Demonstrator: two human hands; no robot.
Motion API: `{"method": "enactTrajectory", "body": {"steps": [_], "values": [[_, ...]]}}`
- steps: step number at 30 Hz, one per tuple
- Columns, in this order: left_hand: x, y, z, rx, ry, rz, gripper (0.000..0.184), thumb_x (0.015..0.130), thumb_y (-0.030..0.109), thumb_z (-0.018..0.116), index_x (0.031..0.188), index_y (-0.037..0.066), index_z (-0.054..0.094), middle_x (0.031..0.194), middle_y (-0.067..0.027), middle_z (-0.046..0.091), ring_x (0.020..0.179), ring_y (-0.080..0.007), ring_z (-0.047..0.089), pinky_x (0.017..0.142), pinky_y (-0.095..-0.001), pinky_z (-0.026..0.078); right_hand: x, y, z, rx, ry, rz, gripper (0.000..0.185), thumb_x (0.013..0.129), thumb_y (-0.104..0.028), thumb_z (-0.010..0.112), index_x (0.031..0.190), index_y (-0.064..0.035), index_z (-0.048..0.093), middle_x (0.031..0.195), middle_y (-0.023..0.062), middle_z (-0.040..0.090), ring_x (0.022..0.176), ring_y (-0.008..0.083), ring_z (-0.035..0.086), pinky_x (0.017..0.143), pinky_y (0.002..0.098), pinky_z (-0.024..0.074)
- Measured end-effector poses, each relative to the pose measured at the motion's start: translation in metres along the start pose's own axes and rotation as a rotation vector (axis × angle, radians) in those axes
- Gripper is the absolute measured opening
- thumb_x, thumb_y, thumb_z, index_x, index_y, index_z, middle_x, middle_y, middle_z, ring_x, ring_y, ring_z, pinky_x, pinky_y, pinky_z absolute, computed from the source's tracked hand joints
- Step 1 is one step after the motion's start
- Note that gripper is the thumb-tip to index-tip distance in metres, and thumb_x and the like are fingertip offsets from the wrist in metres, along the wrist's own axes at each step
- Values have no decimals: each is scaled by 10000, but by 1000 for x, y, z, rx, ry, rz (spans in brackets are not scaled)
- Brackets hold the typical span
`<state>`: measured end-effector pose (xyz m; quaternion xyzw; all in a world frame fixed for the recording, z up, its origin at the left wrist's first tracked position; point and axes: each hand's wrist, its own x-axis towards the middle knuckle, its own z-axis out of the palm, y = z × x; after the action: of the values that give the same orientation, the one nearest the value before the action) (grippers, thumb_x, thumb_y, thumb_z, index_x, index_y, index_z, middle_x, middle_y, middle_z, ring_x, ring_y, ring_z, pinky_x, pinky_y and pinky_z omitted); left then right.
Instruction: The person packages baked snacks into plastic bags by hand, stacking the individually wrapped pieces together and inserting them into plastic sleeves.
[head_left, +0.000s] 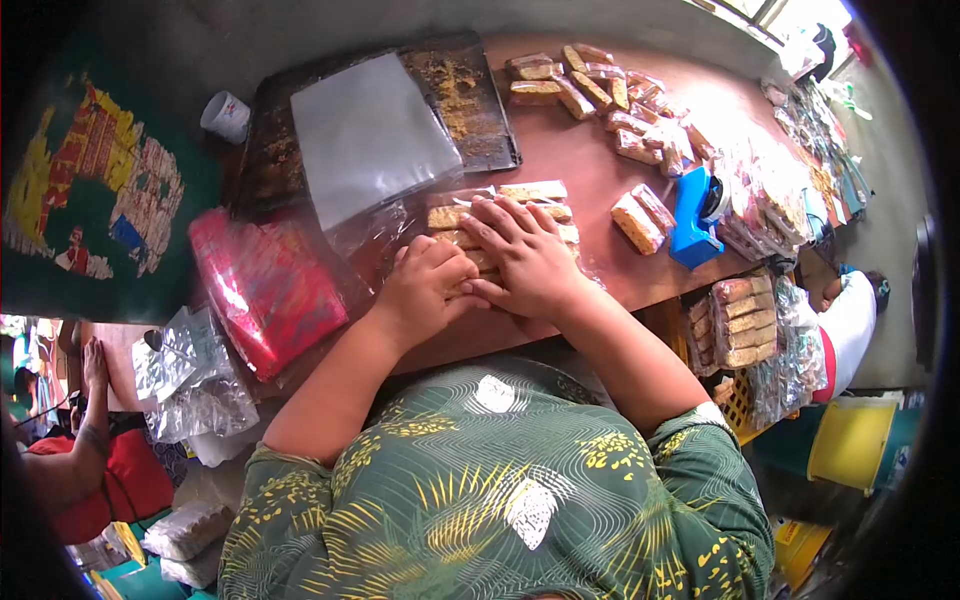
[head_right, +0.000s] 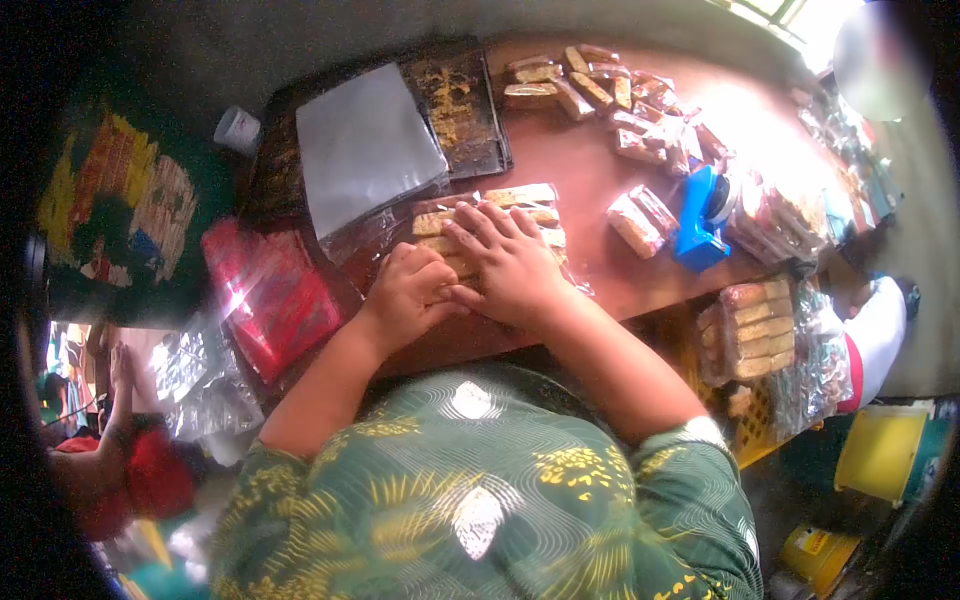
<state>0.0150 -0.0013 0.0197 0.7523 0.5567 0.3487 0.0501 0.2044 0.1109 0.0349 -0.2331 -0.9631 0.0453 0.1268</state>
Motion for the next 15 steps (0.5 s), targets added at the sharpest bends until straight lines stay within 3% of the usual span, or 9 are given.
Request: {"method": "enactTrajectory", "body": {"steps": [3, 6, 9, 11, 12, 15], "values": [[-5, -6, -4, -46, -96, -86, 247, 828, 331, 834, 935, 169, 681, 1054, -9, 642, 1072, -283, 568, 938, -445, 456, -5, 27, -5, 133, 10, -91, 748, 942, -583, 637, 1561, -189, 489, 1603, 79, 478, 1510, 302, 397, 1247, 532, 253], [0, 3, -8, -44, -37, -81, 216, 840, 234, 823, 845, 123, 637, 936, -59, 610, 935, -318, 566, 875, -432, 471, -16, 41, -15, 30, 33, -125, 640, 949, -484, 661, 1513, -205, 543, 1576, 53, 519, 1471, 283, 451, 1226, 529, 292], [7, 17, -19, 59, -150, -164, 133, 880, 197, 777, 848, 134, 664, 988, -54, 627, 1013, -296, 580, 927, -435, 458, -19, 42, -20, 50, 10, -111, 533, 999, -415, 613, 1491, -213, 578, 1583, 64, 507, 1492, 289, 427, 1242, 515, 269], [9, 21, -11, 68, -54, -43, 26, 891, 152, 735, 904, 163, 716, 1061, -35, 647, 1086, -277, 584, 974, -436, 443, -18, 43, -16, 67, 29, -104, 512, 995, -386, 628, 1475, -209, 597, 1585, 60, 505, 1488, 292, 430, 1238, 522, 272], [9, 22, -8, 73, -7, 18, 65, 896, 130, 715, 933, 177, 742, 1098, -25, 656, 1122, -268, 585, 998, -436, 435, -18, 45, -14, 96, 29, -107, 504, 989, -380, 640, 1462, -207, 607, 1579, 64, 510, 1486, 295, 432, 1237, 524, 274], [13, 19, -6, 68, -191, 132, 270, 878, 76, 677, 1063, 240, 786, 1198, 14, 665, 1200, -251, 578, 1050, -439, 416, -21, 50, -15, 187, 40, -104, 487, 967, -371, 683, 1421, -201, 633, 1551, 79, 533, 1475, 308, 442, 1226, 524, 289]]}}
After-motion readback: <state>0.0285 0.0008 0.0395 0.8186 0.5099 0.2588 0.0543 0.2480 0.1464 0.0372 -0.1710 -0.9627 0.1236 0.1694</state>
